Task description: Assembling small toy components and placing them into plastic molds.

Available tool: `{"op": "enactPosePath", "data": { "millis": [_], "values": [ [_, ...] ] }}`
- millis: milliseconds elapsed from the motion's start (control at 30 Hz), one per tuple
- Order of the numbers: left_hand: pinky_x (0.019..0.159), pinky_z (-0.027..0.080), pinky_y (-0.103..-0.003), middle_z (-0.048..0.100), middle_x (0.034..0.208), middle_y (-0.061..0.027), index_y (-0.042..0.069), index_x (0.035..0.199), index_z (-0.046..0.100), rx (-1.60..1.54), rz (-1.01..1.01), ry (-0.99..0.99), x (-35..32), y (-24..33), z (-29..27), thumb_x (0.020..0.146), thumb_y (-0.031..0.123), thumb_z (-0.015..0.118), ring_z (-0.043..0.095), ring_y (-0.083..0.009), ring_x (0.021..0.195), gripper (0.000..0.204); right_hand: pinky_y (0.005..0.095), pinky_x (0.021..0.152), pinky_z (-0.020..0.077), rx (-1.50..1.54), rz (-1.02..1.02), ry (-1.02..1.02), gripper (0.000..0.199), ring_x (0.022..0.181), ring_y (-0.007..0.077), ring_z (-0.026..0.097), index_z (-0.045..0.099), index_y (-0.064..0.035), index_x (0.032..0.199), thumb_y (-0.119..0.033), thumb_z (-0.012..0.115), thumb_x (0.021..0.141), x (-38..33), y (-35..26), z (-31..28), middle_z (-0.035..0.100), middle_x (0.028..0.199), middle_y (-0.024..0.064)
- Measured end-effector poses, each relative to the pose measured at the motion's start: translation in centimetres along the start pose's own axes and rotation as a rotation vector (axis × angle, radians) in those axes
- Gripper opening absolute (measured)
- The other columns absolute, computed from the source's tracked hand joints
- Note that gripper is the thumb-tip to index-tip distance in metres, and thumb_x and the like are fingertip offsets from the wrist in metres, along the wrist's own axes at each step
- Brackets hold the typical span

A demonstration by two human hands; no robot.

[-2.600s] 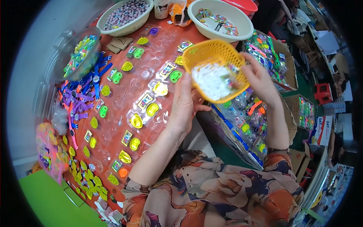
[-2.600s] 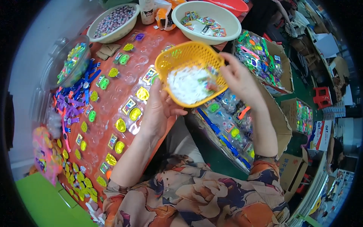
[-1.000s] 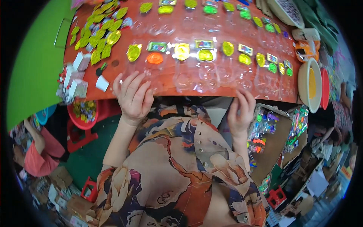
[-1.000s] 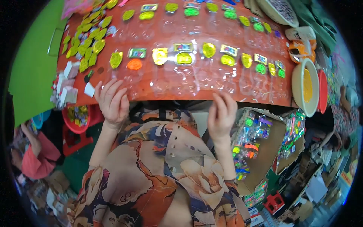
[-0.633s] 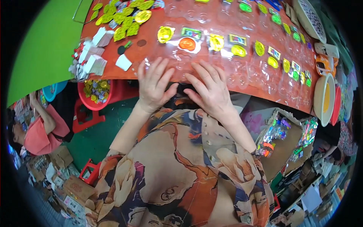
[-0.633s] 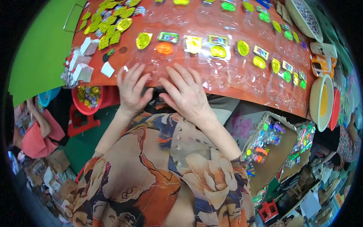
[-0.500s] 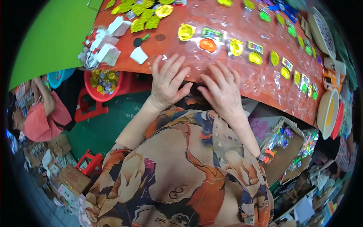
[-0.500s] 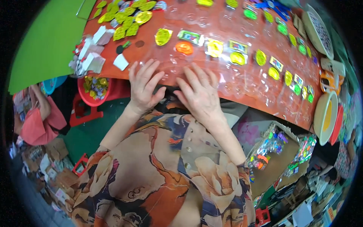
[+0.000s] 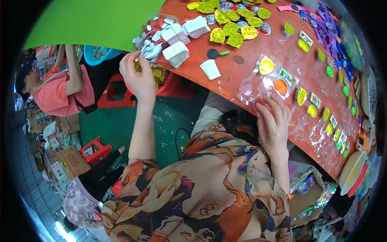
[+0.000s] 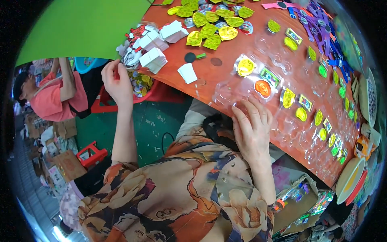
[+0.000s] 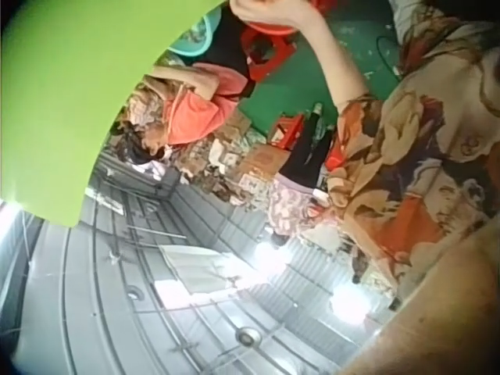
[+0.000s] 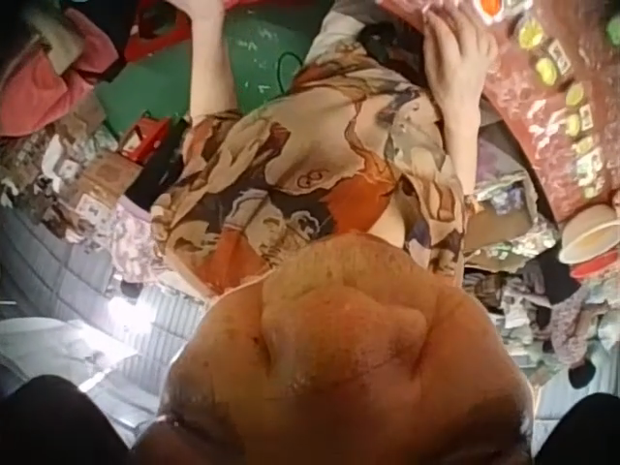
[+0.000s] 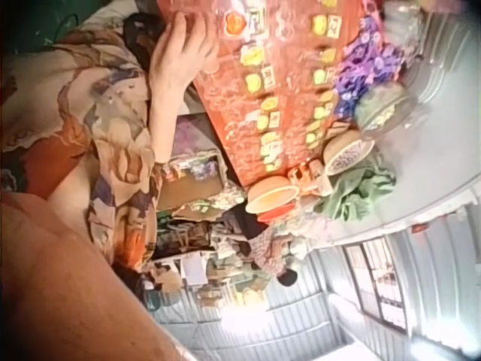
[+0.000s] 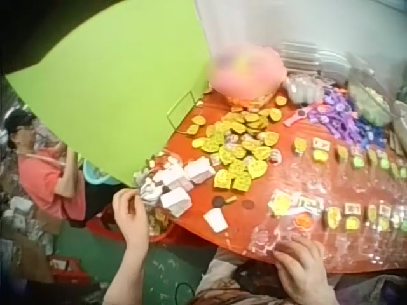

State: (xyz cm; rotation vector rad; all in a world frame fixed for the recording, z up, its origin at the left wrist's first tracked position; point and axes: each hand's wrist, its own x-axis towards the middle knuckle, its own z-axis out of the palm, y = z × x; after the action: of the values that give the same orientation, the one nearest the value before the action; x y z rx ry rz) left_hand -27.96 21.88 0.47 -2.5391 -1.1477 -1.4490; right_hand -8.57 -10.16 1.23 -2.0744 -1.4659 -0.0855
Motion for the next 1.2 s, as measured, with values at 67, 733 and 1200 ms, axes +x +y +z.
{"op": "enactPosePath", "data": {
  "millis": [67,733,1200],
  "values": [
    [0.087,0.048,-0.039,0.064,0.108,-0.0131,-0.001,0.103,0.067,-0.134,-0.306,-0.103,0.4,-2.2,0.4,0.089,0.005,0.066,0.061,-0.0314,0.098,0.015,0.0474,0.098,0.0423,-0.003,-0.016,-0.024,0.039,0.119,0.0328,0.056,0.064,-0.0087,0.115,-0.001,0.073,0.078,0.6,-0.1,0.3,0.061,0.12,0.011],
    [0.09,0.051,-0.041,0.063,0.121,-0.012,0.007,0.113,0.069,-0.081,0.026,-0.758,7.1,-6.4,6.2,0.082,0.012,0.072,0.063,-0.031,0.101,0.031,0.0465,0.096,0.0431,0.019,-0.03,-0.116,0.036,0.115,0.0327,0.057,0.065,-0.0062,0.111,0.0,0.073,0.076,2.0,-1.0,0.8,0.061,0.117,0.0119],
    [0.076,0.052,-0.039,0.068,0.097,-0.0144,0.006,0.094,0.067,0.064,-0.154,-0.706,7.6,-4.8,7.2,0.076,0.022,0.079,0.066,-0.0293,0.086,0.027,0.0459,0.097,0.0435,-0.001,0.024,-0.097,0.031,0.117,0.0316,0.058,0.066,-0.0067,0.108,-0.001,0.072,0.078,1.9,-0.4,0.6,0.062,0.115,0.0101]
  ]
}}
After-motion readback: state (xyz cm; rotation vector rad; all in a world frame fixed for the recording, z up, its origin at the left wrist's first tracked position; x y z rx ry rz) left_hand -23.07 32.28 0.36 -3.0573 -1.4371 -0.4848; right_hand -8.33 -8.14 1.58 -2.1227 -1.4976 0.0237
